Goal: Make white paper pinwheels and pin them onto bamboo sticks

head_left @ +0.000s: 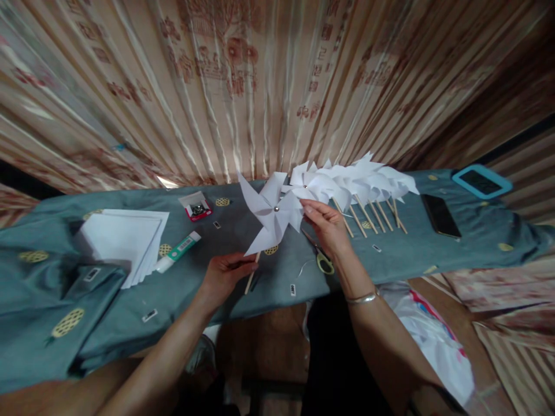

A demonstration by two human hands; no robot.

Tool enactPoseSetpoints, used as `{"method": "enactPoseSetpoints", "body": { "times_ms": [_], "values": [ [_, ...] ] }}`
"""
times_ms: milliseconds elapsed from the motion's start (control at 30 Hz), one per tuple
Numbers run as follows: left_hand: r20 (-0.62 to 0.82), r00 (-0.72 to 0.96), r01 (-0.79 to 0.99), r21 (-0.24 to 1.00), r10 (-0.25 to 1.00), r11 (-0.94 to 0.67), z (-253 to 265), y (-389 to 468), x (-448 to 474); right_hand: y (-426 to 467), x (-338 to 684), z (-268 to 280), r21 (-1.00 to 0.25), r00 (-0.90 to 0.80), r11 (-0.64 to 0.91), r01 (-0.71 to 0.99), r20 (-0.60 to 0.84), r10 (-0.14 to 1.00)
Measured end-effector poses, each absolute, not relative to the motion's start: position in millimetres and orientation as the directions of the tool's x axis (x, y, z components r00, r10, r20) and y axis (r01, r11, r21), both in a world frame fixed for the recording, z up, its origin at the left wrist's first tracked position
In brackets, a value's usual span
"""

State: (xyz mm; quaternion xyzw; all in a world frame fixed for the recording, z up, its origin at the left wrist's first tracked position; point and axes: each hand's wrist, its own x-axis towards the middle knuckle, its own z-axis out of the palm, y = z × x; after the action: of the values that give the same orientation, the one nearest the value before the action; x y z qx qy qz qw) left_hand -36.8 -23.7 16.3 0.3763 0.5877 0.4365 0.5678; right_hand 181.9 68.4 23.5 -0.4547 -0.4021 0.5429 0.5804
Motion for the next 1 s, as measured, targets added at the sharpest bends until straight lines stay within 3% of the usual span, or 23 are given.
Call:
{"method": "enactPoseSetpoints", "body": {
  "times_ms": [1000],
  "values": [
    [-0.249,-0.153,0.025,0.967,0.956,0.255,7,-23,-42,48,162,21,-0.924,-0.154,-0.21,-0.32,-0.168,0.974]
  ]
}}
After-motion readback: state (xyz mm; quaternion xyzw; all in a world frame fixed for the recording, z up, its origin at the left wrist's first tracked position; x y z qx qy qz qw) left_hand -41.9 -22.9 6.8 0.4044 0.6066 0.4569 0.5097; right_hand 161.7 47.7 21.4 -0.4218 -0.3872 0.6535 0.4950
